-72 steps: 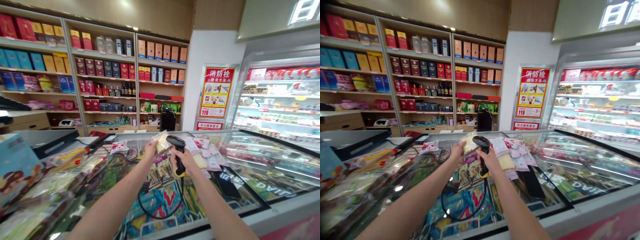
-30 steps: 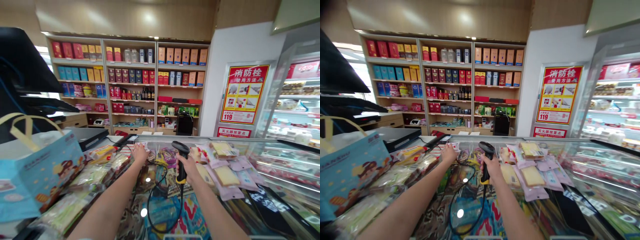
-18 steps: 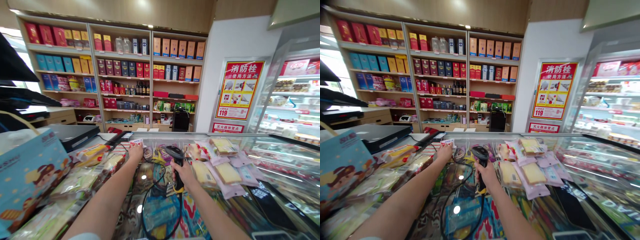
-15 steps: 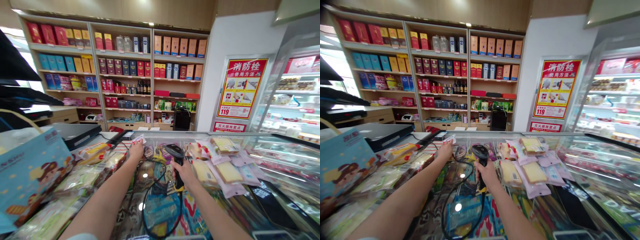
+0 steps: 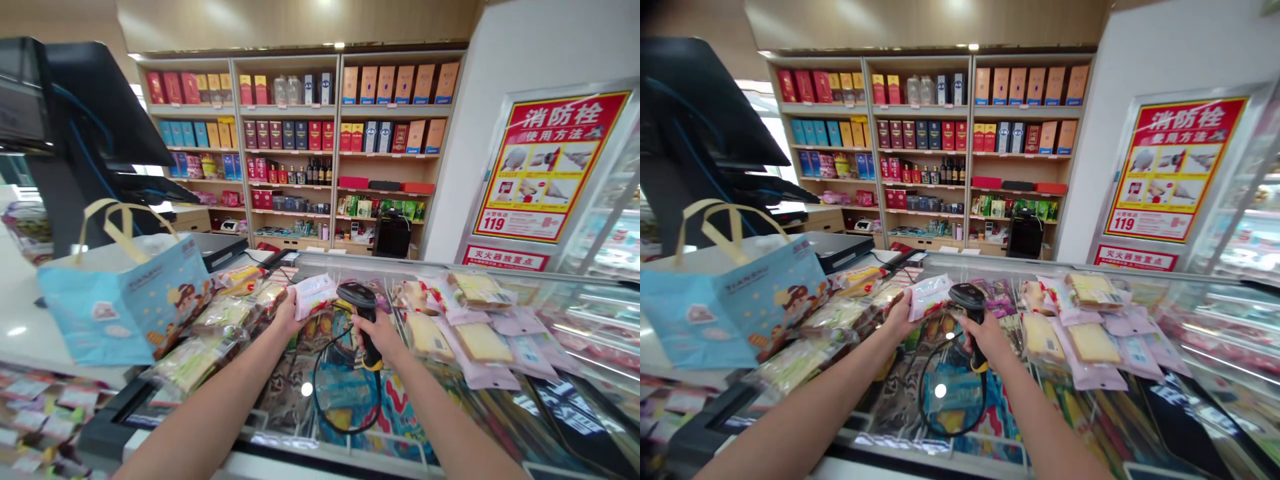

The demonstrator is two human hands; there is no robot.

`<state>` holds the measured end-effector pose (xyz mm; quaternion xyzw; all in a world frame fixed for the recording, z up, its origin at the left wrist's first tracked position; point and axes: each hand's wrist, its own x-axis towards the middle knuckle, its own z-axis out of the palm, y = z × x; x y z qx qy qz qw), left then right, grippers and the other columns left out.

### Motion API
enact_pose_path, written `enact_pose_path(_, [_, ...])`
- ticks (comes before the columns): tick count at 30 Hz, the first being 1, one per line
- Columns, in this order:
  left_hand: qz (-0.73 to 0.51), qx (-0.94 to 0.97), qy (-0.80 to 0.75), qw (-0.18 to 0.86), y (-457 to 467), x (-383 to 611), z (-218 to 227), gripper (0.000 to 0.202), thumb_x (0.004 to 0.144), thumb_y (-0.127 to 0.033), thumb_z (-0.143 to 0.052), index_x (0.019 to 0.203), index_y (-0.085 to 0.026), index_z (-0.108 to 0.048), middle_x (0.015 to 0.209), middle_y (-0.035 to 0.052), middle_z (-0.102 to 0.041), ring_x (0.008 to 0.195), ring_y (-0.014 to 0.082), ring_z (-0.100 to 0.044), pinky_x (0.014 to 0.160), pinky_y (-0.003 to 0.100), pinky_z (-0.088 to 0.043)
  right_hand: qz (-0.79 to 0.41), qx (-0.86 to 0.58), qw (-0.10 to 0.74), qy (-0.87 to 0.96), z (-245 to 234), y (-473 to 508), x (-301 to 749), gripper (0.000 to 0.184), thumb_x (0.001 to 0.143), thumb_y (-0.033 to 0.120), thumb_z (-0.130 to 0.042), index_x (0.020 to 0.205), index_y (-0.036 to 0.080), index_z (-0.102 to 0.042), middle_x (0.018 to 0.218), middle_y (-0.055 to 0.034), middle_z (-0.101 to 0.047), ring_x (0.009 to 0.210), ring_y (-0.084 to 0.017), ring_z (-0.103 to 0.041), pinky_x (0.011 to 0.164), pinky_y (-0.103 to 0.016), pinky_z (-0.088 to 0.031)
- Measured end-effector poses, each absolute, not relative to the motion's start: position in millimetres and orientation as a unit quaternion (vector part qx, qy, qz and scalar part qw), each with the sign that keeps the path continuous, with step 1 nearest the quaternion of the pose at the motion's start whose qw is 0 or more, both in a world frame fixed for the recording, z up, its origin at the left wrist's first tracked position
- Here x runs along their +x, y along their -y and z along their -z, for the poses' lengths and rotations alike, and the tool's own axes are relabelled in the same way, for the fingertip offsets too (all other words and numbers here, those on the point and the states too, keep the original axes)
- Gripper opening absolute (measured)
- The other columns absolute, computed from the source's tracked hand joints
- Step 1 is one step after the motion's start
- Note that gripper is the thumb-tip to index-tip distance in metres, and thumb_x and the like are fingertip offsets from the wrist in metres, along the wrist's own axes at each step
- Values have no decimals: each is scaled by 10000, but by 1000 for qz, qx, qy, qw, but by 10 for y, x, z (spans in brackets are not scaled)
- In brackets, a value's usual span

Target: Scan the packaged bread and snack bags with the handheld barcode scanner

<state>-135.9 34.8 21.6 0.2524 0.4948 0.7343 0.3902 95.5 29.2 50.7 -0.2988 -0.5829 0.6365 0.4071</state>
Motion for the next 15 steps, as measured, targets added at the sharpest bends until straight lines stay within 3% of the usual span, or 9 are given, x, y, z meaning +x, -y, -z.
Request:
enact_pose_path(3, [-702, 244, -457, 489, -276, -1273, -227, 368, 760, -390, -705, 1027, -140, -666, 960, 170, -720, 990, 331, -671, 801, 481, -565, -633, -303, 384, 600, -514, -246, 947, 397, 602, 442, -725, 829, 175, -540, 509, 75, -525, 372, -89, -470, 349, -209, -389])
enact_pose_path(8, [-716, 256, -484, 433, -355, -1162, -183, 342, 620, -182, -814, 934, -128, -689, 917, 146, -733, 940, 306, -689, 799, 419, -579, -628, -316, 368, 608, -534, -232, 968, 418, 607, 450, -714, 860, 173, -530, 504, 78, -529, 368, -89, -475, 347, -206, -392])
enact_pose_path(15, [-738, 290, -414, 448, -332, -1386, -94, 517, 439, -100, -862, 923, -84, -684, 916, 146, -736, 958, 322, -682, 846, 421, -567, -622, -345, 363, 602, -546, -265, 1015, 401, 592, 459, -724, 800, 180, -524, 500, 75, -515, 362, -87, -459, 351, -217, -384])
